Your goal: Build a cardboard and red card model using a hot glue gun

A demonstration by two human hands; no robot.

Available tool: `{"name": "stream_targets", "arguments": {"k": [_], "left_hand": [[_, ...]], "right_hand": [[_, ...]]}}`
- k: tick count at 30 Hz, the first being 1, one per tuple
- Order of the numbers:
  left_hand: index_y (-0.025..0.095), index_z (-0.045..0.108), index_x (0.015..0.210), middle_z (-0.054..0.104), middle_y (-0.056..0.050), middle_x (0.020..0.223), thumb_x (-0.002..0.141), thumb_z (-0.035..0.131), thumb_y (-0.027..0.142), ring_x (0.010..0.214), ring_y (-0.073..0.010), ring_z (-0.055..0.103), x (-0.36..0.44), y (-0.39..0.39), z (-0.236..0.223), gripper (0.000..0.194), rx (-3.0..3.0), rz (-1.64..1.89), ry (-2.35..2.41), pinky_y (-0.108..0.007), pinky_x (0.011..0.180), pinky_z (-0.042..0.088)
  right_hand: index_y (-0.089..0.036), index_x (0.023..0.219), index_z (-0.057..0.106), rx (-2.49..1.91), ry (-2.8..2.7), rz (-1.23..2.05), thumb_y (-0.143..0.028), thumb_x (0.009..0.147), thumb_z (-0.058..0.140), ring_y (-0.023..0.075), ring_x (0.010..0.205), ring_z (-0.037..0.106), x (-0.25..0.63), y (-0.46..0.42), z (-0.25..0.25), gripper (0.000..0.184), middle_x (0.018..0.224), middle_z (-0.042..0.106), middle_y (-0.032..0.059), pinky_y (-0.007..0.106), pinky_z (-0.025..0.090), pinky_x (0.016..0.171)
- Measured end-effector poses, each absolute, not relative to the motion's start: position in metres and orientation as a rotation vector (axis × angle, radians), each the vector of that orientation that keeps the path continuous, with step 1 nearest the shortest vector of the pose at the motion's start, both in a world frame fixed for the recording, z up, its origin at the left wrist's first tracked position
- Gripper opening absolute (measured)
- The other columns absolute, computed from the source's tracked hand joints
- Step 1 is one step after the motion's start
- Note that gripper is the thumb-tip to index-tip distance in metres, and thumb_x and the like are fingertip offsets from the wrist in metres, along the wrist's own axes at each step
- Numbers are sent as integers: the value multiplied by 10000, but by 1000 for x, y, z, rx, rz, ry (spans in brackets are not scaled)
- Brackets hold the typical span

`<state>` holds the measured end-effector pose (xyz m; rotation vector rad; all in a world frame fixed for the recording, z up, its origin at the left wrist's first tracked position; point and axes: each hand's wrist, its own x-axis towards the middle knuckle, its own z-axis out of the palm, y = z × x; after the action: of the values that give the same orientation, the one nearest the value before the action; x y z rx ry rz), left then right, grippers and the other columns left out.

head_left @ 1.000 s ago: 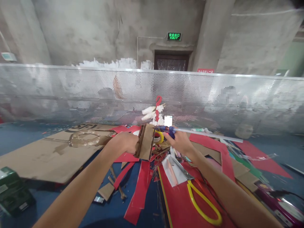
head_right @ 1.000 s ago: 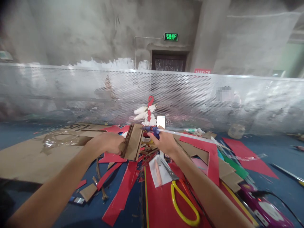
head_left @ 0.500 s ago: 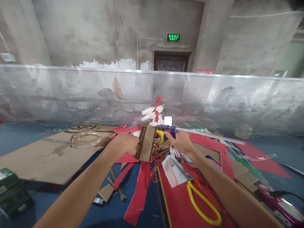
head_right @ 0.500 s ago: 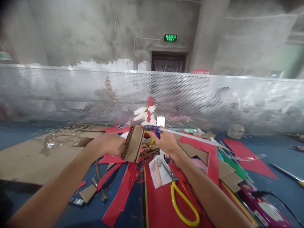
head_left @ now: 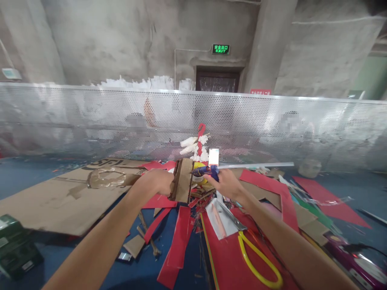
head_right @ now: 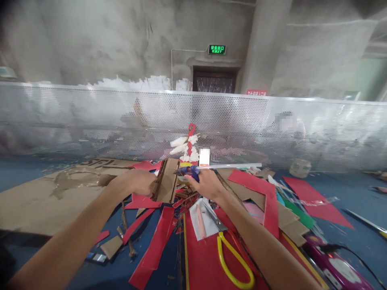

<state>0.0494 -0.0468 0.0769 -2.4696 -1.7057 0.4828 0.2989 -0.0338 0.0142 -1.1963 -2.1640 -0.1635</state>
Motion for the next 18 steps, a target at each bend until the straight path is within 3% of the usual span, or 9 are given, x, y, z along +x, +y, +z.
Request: {"name": "stream_targets", "arguments": {"k": [4,10,18], "left_hand": [[213,783,1080,786,-168,1079,671,685,304,967,-355,745,49,-48,80,431,-2362,561,-1773,-376,767,593],[198,785,1077,778,-192,1091,685,682,299,991,-386,732,52,-50,82,418,-2413,569,-1752,-431,818,589],[261,791,1070,791,-148,1062,737,646,429,961,-341,735,55,-53,78,400,-2446,509,-1743,-399,844,567]], "right_hand": [[-166,763,689,-1155,-2252,-115,-493,995,508,207,707,646,296,-37,13,440,746,723,85,281,401,663],[-181,932,746,-1076,-2082,60,-464,983,522,210,784,674,304,-34,16,365,845,752,53,274,448,716],[-180,856,753,-1239,-1929,-101,-523,980,503,251,782,715,310,-26,16,442,790,757,89,293,444,708]]}}
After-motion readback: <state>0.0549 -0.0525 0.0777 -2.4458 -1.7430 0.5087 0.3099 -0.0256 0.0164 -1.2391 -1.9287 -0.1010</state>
